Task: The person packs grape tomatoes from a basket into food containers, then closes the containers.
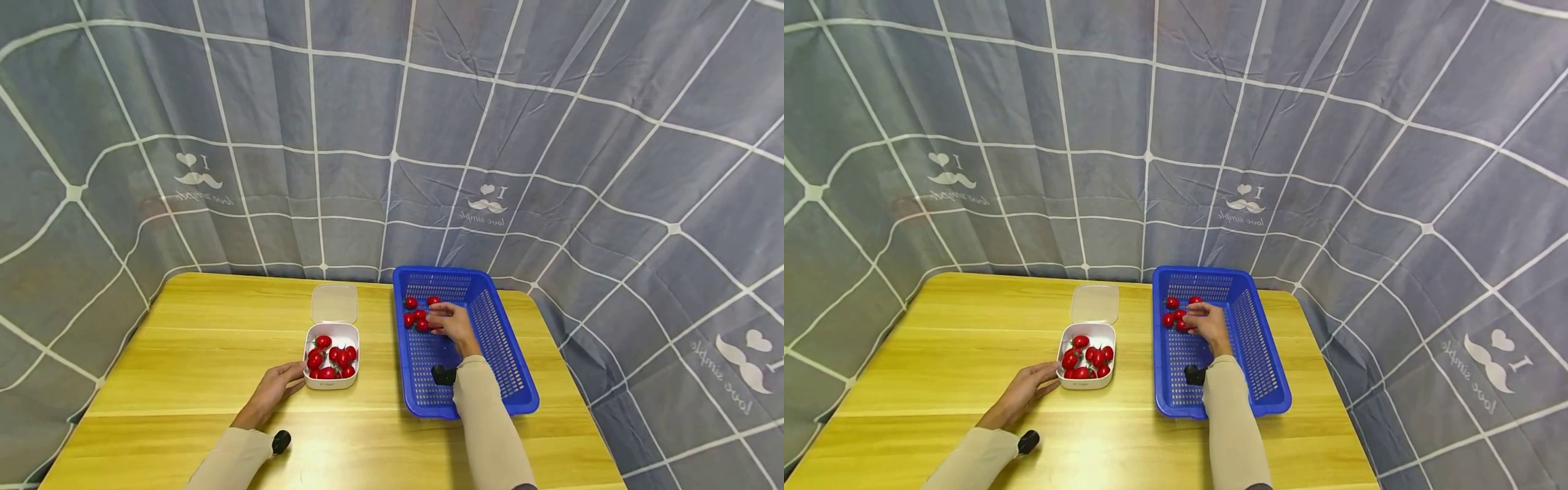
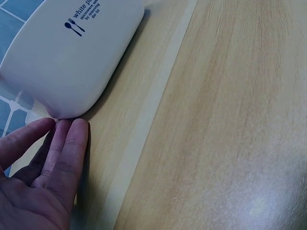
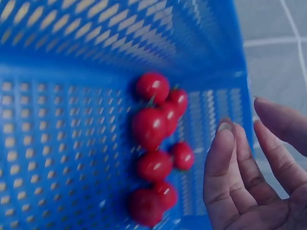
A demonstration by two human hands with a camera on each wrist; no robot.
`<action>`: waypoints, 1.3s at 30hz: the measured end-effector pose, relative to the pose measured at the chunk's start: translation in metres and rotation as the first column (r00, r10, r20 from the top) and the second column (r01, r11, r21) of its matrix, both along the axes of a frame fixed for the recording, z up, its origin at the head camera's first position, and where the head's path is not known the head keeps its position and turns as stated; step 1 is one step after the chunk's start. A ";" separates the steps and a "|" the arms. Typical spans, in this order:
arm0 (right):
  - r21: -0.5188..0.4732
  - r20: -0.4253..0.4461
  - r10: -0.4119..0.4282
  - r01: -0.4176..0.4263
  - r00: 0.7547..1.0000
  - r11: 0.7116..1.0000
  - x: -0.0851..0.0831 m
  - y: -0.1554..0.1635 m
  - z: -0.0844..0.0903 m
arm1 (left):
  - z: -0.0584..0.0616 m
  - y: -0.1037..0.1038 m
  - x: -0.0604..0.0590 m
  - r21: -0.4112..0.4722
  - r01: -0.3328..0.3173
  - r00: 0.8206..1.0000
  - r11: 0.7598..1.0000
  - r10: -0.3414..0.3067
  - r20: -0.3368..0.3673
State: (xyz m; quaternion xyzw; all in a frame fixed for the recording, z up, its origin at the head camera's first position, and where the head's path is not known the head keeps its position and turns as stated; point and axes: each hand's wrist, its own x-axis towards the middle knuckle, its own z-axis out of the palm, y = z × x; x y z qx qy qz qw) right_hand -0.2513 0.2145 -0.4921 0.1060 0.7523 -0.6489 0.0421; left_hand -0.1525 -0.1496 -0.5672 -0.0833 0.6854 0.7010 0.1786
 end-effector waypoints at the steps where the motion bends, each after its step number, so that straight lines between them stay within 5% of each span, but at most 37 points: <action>1: 0.007 0.005 -0.011 0.011 1.000 1.000 -0.001 0.004 -0.003 | 0.000 0.000 0.000 0.002 -0.005 1.000 1.000 0.005 0.001; 13: 0.147 0.097 -0.117 0.102 0.988 0.984 -0.004 0.034 -0.029 | 0.000 0.000 0.000 -0.005 -0.017 1.000 1.000 0.017 -0.006; 22: 0.299 0.227 -0.128 0.056 0.965 0.953 -0.002 0.038 -0.042 | 0.001 0.001 -0.001 -0.004 -0.010 1.000 1.000 0.010 -0.003; 28: 0.299 0.279 -0.123 0.035 0.952 0.954 -0.012 0.046 -0.057 | -0.002 -0.001 -0.001 -0.004 -0.005 1.000 1.000 0.005 -0.001; 35: 0.258 0.337 -0.149 0.061 0.930 0.964 -0.008 0.035 -0.045 | -0.003 -0.003 0.000 0.018 0.019 0.997 1.000 -0.018 -0.072; 39: 0.199 0.314 -0.124 0.062 0.941 0.978 -0.005 0.029 -0.033 | -0.004 -0.002 -0.001 0.018 -0.004 1.000 1.000 0.005 -0.026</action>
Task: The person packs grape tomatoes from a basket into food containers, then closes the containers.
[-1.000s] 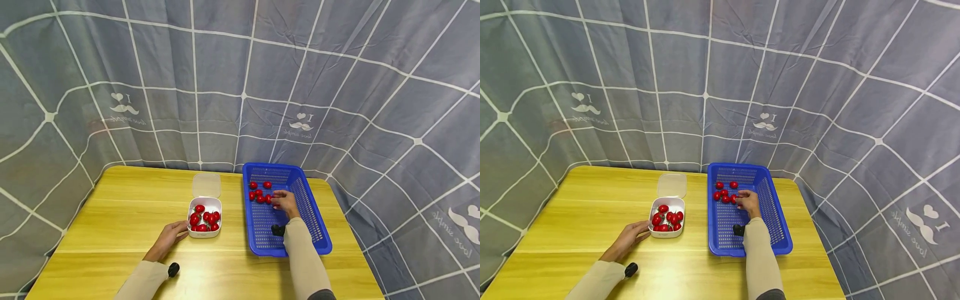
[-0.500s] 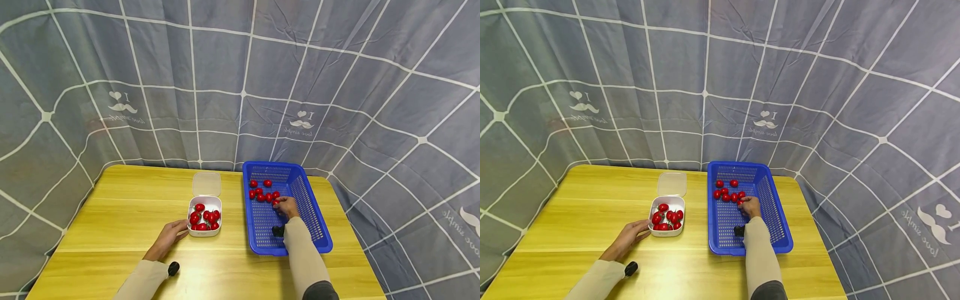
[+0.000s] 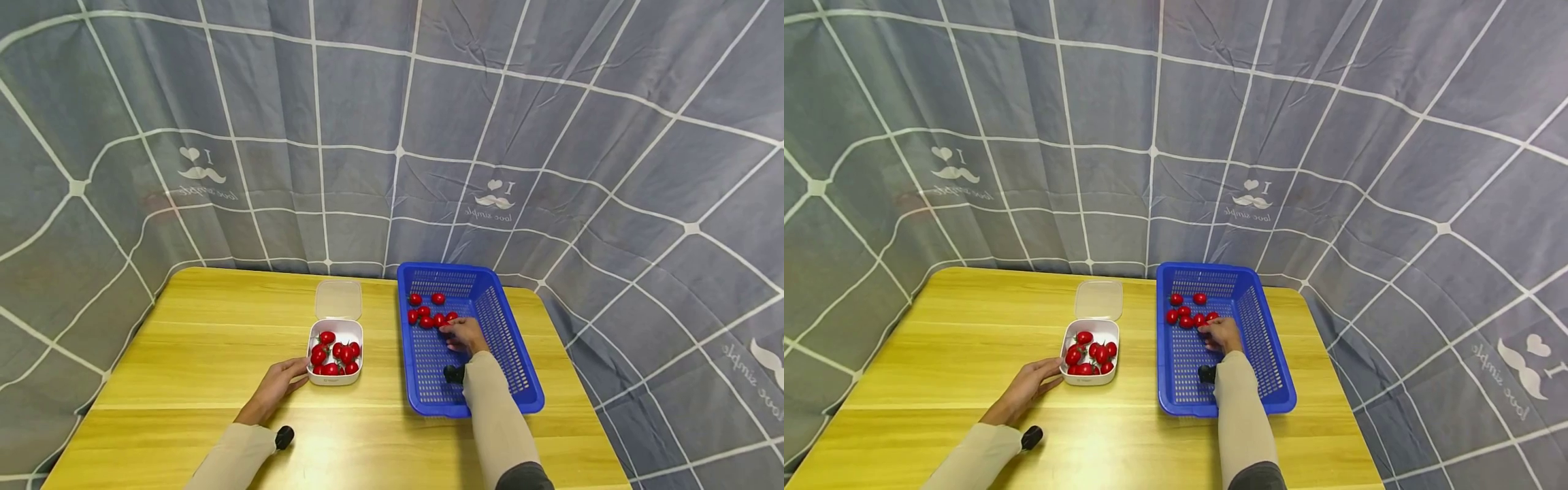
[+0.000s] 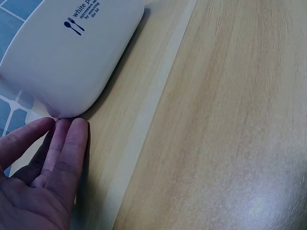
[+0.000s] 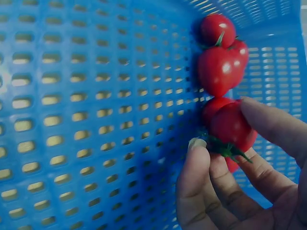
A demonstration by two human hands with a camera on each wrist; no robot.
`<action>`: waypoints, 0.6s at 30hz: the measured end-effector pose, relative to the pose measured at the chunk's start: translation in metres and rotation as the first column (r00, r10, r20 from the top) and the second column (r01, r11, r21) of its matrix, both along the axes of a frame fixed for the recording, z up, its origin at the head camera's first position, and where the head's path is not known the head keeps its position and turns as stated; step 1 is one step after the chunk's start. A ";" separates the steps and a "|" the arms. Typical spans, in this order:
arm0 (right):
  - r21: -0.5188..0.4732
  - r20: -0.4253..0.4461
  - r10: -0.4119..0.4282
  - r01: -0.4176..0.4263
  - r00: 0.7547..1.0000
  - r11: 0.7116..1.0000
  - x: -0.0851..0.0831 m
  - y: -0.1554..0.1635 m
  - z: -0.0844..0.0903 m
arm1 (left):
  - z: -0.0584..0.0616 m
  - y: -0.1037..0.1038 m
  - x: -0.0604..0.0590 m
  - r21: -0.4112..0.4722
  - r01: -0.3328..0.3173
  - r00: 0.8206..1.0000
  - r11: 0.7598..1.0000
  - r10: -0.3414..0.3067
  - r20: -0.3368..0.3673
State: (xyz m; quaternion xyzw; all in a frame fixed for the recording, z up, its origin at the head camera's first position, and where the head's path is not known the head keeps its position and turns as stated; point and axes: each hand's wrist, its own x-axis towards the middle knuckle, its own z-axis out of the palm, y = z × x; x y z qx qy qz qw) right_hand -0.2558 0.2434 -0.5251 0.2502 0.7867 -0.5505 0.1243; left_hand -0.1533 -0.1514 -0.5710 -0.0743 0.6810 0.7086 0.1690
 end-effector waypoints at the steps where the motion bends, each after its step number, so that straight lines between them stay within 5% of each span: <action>1: -0.014 -0.013 0.012 -0.012 1.000 1.000 0.001 -0.001 0.002 | 0.000 0.000 0.000 -0.001 0.000 1.000 1.000 0.000 0.009; 18: -0.138 -0.238 0.175 -0.212 0.955 0.968 -0.005 -0.024 0.036 | 0.006 0.002 0.001 -0.031 -0.004 1.000 1.000 0.004 0.026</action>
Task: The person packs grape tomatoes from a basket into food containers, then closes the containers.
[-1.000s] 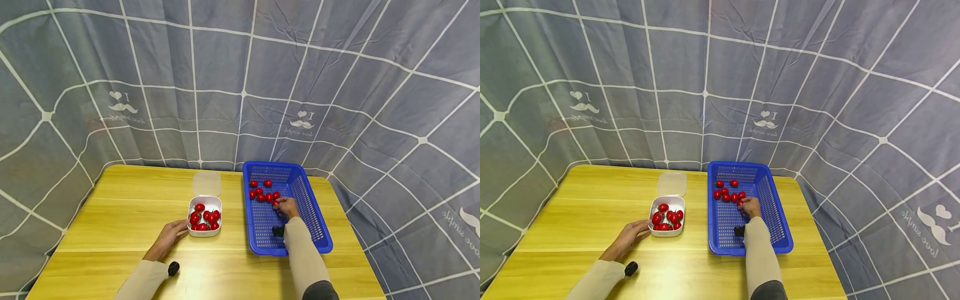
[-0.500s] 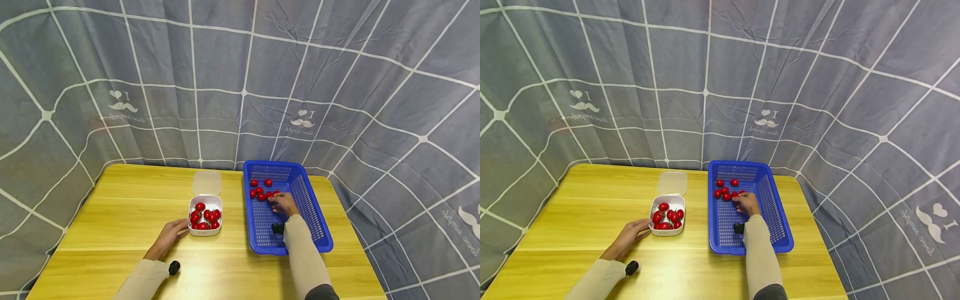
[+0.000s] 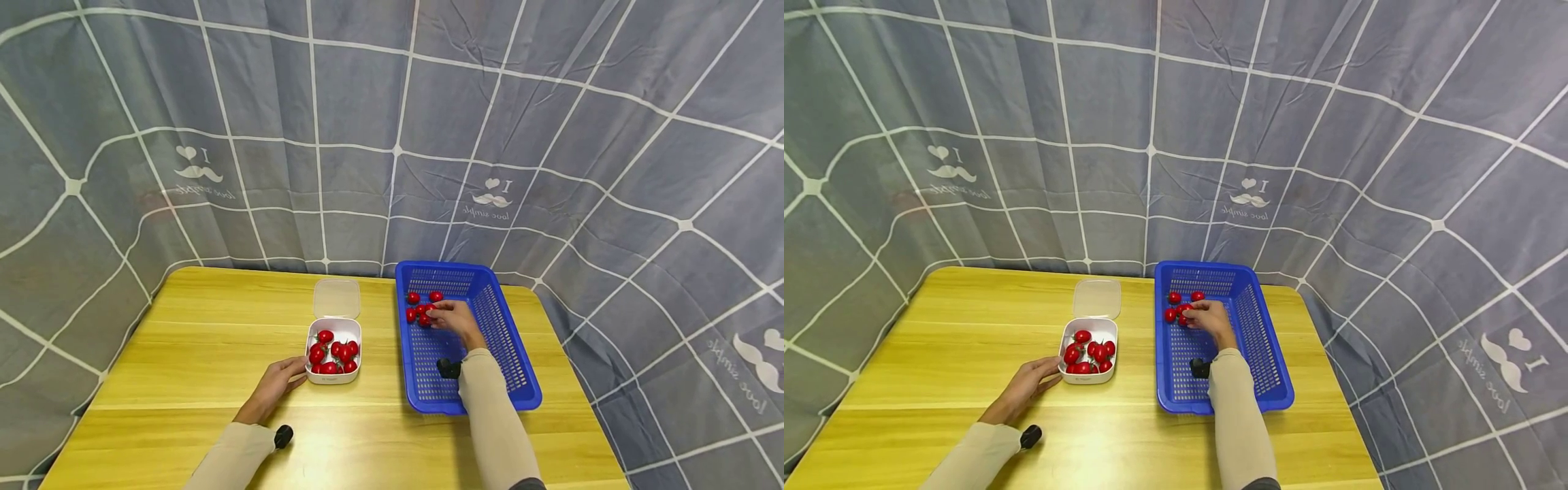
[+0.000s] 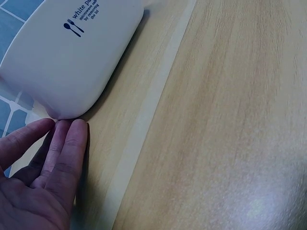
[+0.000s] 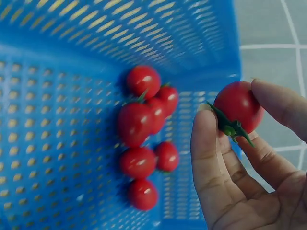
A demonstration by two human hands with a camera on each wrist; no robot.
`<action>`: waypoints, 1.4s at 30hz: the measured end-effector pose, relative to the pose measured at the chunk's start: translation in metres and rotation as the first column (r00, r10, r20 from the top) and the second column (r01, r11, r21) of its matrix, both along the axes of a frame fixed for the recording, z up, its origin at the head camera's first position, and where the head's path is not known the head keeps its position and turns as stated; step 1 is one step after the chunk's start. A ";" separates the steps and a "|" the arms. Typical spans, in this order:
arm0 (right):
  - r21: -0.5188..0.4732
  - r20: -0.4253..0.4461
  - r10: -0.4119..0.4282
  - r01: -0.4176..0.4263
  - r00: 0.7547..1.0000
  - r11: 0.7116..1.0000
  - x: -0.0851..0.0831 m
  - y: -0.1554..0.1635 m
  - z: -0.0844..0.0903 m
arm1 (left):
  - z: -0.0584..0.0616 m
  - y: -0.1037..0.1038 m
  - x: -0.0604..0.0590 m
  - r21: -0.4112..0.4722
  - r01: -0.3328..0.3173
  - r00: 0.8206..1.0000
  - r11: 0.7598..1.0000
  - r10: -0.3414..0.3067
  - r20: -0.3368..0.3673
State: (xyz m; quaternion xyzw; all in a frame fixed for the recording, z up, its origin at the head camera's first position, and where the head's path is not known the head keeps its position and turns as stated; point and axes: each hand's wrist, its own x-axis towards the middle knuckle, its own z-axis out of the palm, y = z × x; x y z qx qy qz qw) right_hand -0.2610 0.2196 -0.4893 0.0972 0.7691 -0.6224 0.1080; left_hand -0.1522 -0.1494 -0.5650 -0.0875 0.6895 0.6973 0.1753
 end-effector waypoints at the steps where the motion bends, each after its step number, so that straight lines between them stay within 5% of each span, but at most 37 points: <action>1: -0.009 -0.008 0.002 -0.002 1.000 1.000 0.001 -0.003 0.003 | 0.001 0.000 0.000 0.002 0.002 1.000 1.000 -0.002 -0.002; 18: -0.062 -0.114 0.119 -0.127 0.986 0.990 0.024 -0.056 0.036 | 0.000 0.000 0.000 0.008 0.004 1.000 1.000 -0.004 -0.004; 42: -0.044 -0.091 0.302 -0.307 0.949 0.951 0.044 -0.133 0.019 | -0.004 0.000 -0.001 0.006 0.003 1.000 1.000 -0.003 0.003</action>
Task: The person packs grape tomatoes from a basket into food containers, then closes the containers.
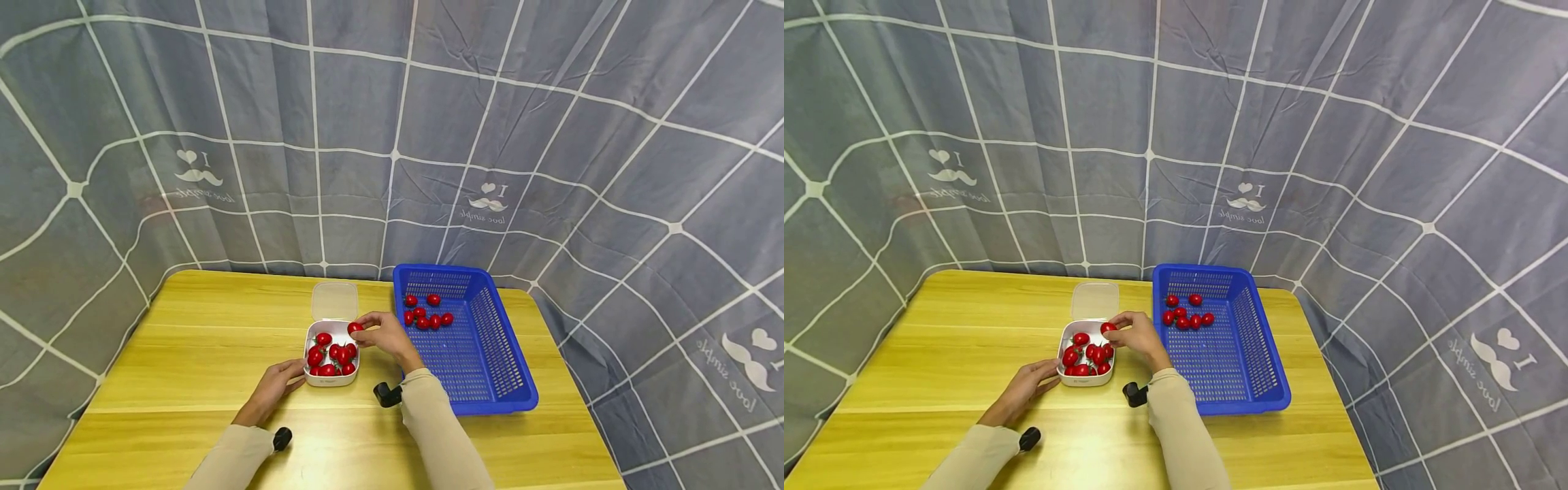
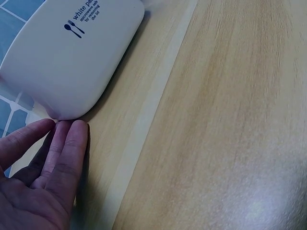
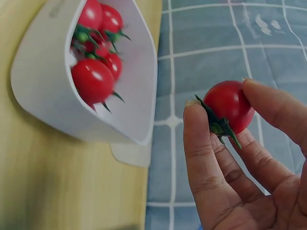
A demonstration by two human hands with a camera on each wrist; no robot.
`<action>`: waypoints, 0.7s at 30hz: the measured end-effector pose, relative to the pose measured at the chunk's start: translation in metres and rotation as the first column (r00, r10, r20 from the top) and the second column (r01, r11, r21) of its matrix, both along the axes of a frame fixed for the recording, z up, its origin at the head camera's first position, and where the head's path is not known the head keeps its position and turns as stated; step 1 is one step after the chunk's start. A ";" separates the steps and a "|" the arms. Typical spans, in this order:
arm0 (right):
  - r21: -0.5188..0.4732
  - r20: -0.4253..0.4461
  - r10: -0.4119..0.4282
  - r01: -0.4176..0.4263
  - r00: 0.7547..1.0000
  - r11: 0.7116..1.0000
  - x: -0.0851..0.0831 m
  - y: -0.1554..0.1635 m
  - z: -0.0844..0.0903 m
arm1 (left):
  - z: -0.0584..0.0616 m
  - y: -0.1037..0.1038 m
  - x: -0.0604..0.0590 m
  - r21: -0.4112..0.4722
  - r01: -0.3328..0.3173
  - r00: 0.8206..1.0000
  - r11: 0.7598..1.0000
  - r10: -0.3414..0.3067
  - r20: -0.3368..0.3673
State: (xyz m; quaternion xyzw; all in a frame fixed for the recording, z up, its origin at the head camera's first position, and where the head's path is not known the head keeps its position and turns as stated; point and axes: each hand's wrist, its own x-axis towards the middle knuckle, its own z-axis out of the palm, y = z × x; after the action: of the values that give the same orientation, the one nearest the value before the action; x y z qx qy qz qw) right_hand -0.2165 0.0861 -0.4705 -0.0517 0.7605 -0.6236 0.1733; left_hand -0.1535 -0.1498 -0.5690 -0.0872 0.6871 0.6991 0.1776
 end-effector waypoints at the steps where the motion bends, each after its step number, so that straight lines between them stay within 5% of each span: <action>1: 0.001 0.005 0.004 -0.004 1.000 1.000 0.001 -0.003 -0.002 | -0.001 0.000 0.000 -0.001 -0.003 1.000 1.000 0.003 0.000; 21: 0.160 0.045 -0.007 0.000 0.999 0.987 0.009 -0.040 -0.034 | 0.000 0.000 0.000 0.029 -0.011 1.000 1.000 0.011 0.002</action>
State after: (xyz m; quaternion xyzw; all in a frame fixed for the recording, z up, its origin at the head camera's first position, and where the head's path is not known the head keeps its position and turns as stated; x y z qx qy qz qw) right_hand -0.2071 0.0461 -0.5046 -0.0220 0.8040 -0.5619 0.1932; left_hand -0.1533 -0.1499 -0.5692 -0.0891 0.6764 0.7097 0.1759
